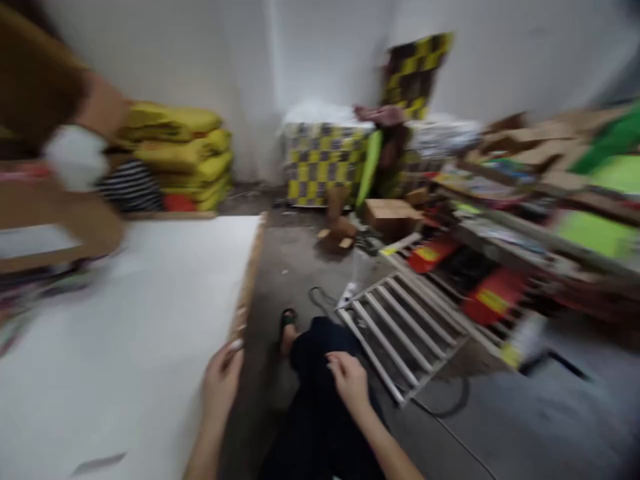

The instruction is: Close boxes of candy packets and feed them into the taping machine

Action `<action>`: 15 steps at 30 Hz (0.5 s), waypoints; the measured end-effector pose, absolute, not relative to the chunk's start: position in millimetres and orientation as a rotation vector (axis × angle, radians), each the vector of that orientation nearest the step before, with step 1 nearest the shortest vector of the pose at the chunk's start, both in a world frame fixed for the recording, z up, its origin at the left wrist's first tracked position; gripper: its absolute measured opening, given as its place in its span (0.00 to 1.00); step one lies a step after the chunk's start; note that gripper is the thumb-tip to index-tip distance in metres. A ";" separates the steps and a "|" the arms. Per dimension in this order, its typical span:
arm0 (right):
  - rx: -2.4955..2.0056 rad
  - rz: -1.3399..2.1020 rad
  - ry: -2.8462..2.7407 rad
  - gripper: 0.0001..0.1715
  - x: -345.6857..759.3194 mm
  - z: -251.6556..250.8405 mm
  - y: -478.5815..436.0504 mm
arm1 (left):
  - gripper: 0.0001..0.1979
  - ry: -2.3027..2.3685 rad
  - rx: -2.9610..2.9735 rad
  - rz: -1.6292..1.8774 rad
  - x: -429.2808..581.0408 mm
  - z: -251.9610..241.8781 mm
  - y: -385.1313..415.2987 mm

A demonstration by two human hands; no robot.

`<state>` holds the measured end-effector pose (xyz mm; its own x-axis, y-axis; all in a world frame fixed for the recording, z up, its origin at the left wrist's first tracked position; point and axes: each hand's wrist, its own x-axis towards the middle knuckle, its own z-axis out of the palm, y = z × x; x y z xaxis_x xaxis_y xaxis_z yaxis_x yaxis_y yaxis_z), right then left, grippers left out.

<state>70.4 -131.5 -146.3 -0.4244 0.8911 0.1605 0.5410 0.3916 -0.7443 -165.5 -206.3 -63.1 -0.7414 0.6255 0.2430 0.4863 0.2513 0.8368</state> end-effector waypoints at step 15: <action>-0.925 0.538 -2.212 0.18 69.6 -149.9 -122.4 | 0.20 3.151 1.448 1.552 -327.4 34.0 -264.3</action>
<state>69.6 -122.4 -149.9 -0.5235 0.7396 0.4230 0.4628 0.6637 -0.5876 -327.4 -264.3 34.0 -0.5313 0.3167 0.7858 0.8159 0.4410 0.3739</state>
